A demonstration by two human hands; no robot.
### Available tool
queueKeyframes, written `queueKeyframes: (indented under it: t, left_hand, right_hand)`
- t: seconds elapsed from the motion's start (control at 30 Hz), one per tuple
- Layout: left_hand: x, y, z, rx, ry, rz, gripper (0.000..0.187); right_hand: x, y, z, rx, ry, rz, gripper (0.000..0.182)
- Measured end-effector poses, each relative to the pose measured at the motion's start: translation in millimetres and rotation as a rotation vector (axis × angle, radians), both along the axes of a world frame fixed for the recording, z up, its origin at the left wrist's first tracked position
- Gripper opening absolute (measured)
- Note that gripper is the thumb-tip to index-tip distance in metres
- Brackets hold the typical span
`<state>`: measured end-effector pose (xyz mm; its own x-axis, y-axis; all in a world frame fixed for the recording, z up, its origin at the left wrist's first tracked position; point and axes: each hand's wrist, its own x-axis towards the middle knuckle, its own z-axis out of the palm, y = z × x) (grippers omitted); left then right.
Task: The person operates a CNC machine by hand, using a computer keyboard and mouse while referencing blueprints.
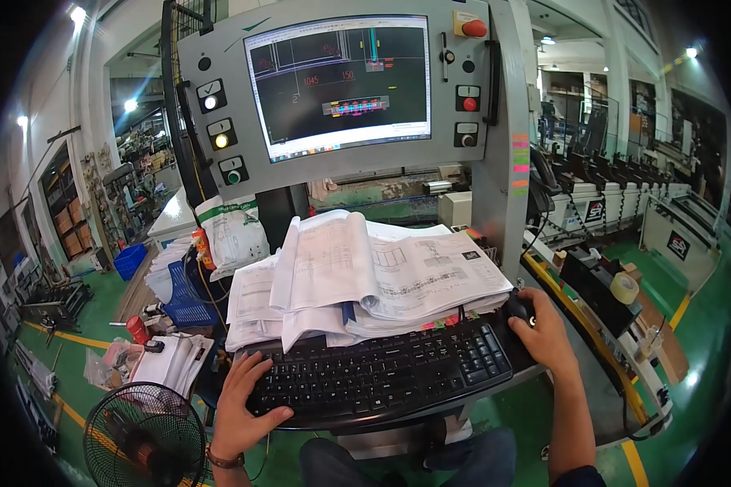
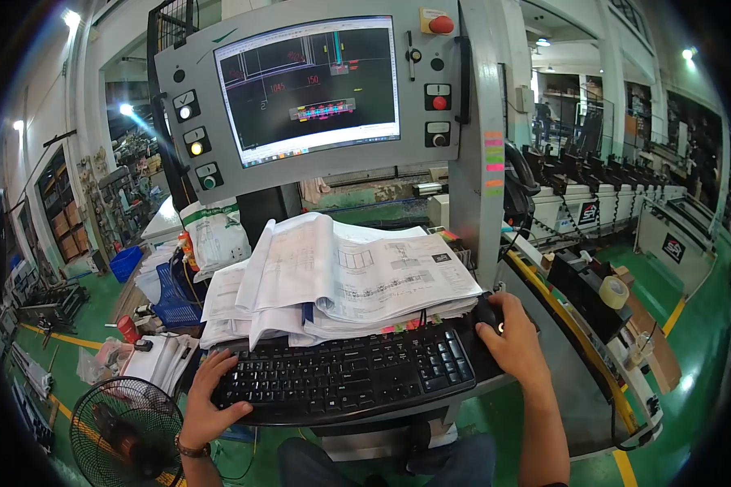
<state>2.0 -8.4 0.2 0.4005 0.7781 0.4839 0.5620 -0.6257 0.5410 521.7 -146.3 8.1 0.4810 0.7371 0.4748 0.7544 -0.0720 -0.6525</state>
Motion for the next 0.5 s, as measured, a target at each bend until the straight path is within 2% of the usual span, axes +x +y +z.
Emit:
queueKeyframes:
  t: [0.07,0.5]
  left_hand:
    - [0,0,0,-0.005,-0.005,-0.003,0.093]
    - [0,-1,-1,0.003,-0.009,0.000,0.091]
  right_hand:
    - [9,3,-10,0.037,-0.116,0.018,0.059]
    - [-2,1,-1,0.053,0.001,0.017,0.058]
